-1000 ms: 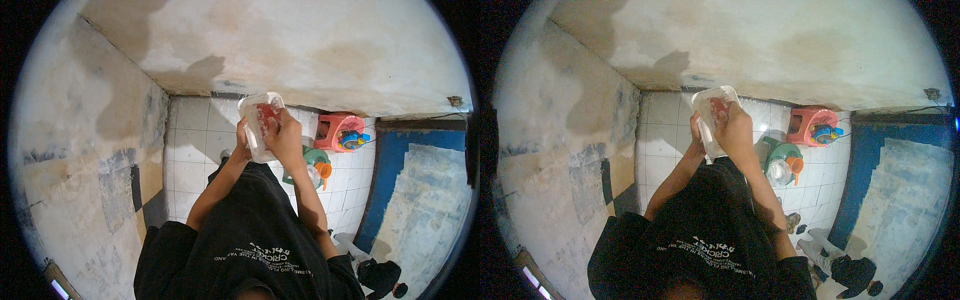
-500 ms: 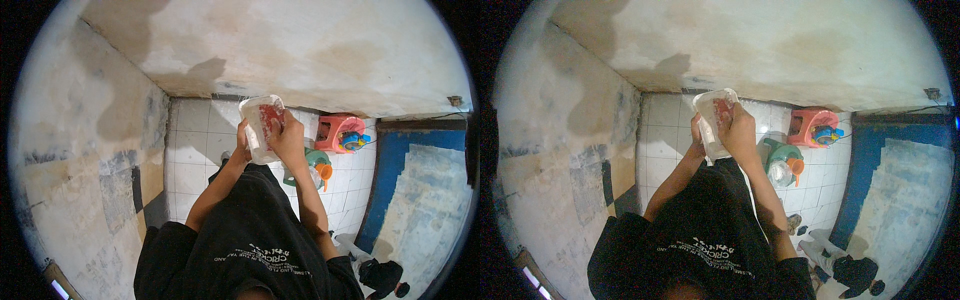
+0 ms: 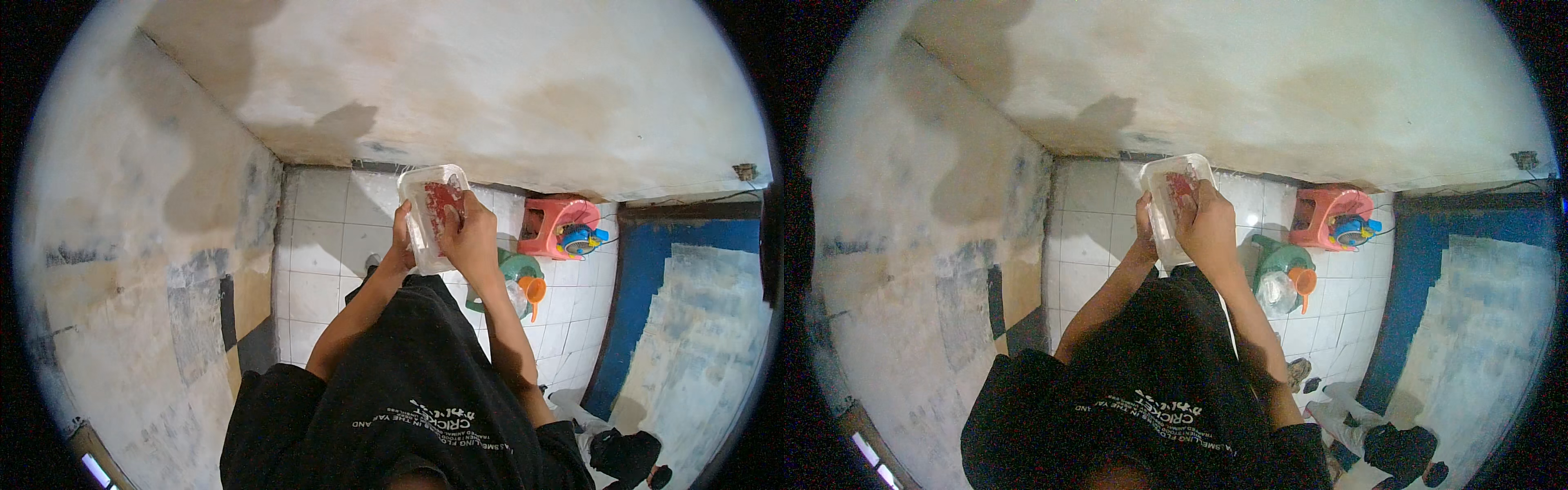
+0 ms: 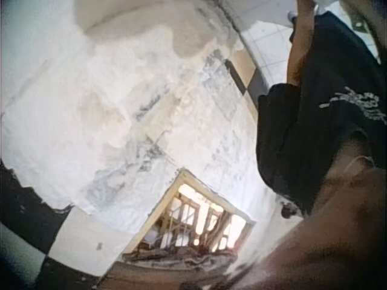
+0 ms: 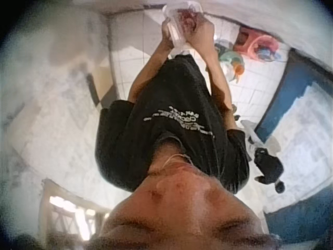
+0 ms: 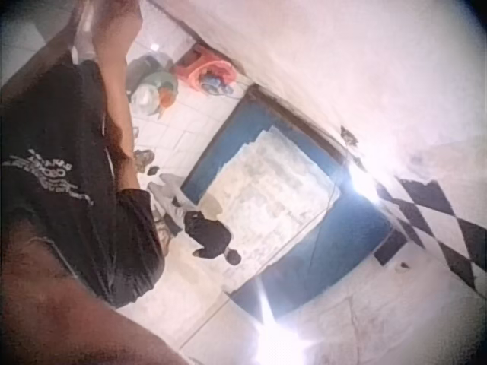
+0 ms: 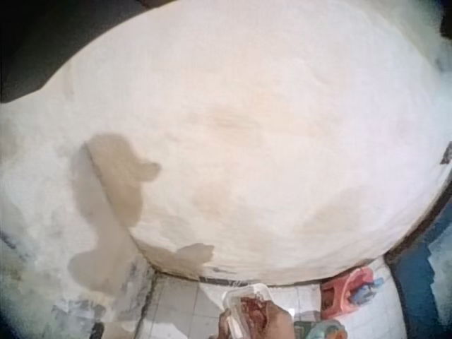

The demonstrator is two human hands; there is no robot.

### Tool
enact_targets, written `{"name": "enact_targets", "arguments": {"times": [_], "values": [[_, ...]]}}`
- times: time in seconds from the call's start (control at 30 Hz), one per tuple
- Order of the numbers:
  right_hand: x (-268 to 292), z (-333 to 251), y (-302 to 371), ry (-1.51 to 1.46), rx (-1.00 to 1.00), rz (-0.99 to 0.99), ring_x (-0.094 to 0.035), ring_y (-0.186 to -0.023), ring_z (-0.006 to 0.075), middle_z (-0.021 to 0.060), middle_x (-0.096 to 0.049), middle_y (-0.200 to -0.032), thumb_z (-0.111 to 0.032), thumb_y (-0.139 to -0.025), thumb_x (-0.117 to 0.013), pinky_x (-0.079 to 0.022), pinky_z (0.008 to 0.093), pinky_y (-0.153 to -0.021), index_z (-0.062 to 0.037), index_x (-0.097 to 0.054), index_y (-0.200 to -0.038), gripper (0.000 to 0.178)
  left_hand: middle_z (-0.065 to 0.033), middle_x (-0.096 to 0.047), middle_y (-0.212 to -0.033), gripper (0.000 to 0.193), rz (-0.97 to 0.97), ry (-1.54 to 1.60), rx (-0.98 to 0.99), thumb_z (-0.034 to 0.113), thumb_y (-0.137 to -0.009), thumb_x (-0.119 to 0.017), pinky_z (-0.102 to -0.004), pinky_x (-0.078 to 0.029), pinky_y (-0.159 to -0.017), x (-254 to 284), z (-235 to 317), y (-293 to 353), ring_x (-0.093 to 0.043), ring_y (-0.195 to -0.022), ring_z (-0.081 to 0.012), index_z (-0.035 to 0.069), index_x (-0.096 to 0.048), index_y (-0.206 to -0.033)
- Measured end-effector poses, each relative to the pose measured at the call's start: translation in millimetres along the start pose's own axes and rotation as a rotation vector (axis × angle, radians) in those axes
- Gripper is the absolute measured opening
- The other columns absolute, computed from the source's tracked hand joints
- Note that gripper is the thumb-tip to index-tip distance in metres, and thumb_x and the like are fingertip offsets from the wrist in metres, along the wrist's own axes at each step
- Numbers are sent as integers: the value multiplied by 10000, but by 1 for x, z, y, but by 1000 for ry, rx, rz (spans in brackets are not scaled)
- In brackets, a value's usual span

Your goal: The person uses a scraper to mix a white substance in a plastic container and applies it to a damaged wall surface.

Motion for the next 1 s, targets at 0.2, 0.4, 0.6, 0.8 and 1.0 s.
{"name": "enact_targets", "arguments": {"times": [0.2,0.4,0.6,0.8,1.0], "values": [[7,-8,-4,-43,49,43,-606,-734,460,288,-604,-762,-23,-793,-553,-491,475,-619,48,-546,-835,83,-138,-507,-1280,607,-117,27,-15,432,-856,-430,-432,-351,-1048,1,2,-2,-486,-1186,-288,58,-409,-1333],[-7,9,-1,42,-29,-19,-606,-735,460,287,-610,-782,-31,-787,-578,-497,466,-617,49,-553,-859,111,-140,-505,-1285,629,-149,122,24,451,-847,-421,-434,-339,-1058,0,0,-4,-481,-1196,-288,50,-405,-1333],[-13,3,-4,66,-7,-3,-599,-731,462,275,-609,-777,-30,-777,-597,-485,474,-625,52,-554,-861,125,-150,-536,-1247,647,-38,2,-21,494,-847,-441,-449,-409,-1000,10,3,-7,-528,-1137,-303,63,-416,-1329],[-16,6,-1,49,-1,4,-594,-723,474,291,-600,-773,-32,-784,-583,-485,485,-622,53,-540,-867,127,-142,-544,-1243,651,22,-78,-28,517,-852,-417,-441,-423,-991,7,7,-4,-539,-1127,-301,57,-443,-1311],[-6,4,-6,-6,-53,14,-595,-733,472,292,-599,-770,-11,-780,-561,-484,498,-631,61,-536,-855,108,-144,-550,-1229,631,-7,-11,-17,500,-862,-420,-433,-434,-971,14,8,-4,-549,-1108,-289,50,-450,-1303]]}}
Point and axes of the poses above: each hand's wrist, its own y-axis away from the middle knuckle, its own x-axis out of the back of the hand, z = x × y, the point moved 5 cm from there along -y, towards the middle knuckle
